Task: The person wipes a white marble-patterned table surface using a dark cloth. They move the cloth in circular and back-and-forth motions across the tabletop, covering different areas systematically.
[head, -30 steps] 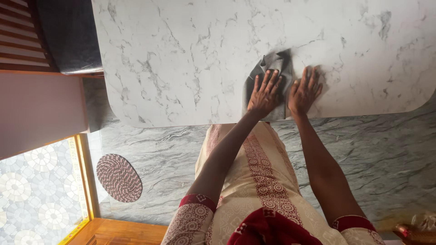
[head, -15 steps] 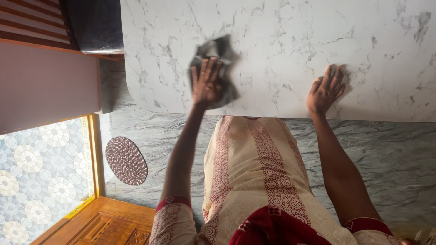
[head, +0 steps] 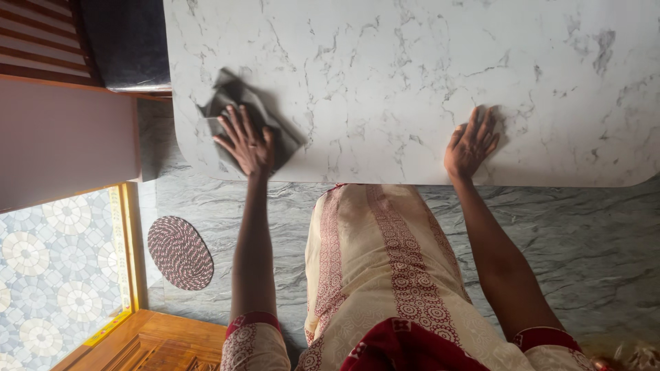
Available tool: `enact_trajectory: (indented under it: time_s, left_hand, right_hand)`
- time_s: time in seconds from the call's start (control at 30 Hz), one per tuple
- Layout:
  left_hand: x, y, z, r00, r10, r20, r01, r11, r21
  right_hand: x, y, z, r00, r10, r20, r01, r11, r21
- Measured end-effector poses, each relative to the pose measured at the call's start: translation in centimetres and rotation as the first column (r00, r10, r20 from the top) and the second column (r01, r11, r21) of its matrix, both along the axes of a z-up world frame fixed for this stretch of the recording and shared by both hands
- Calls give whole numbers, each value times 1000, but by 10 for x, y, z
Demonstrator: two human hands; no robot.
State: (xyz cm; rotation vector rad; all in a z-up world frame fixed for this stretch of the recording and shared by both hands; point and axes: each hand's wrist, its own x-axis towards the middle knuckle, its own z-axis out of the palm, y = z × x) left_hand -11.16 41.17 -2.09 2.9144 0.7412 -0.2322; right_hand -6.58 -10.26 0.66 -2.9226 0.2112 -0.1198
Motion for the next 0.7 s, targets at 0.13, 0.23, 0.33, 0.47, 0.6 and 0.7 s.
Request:
enact_trajectory:
  time_s: [0.13, 0.23, 0.33, 0.47, 0.6, 0.7]
  left_hand:
    - [19, -88, 23, 982, -148, -118, 142, 988, -54]
    - [39, -157, 41, 919, -349, -186, 346, 937, -49]
    - [53, -220, 58, 845, -529, -82, 522, 848, -96]
    - [73, -291, 63, 711, -701, -53, 688, 710, -150]
    - [84, -322, 50, 670, -737, 92, 742, 660, -120]
    - [96, -309, 48, 647, -759, 75, 757, 628, -180]
  right_hand:
    - [0, 1, 3, 1000, 2, 13, -2, 1000, 0]
    - [1, 3, 8, 1000, -6, 10, 6, 1000, -2]
    - [2, 7, 13, 1000, -8, 18, 8, 1000, -4]
    - [2, 8, 15, 1000, -12, 18, 12, 1000, 13]
    - [2, 4, 10, 999, 7, 38, -7, 1000, -1]
    - [1, 0, 3, 1000, 7, 26, -7, 1000, 1]
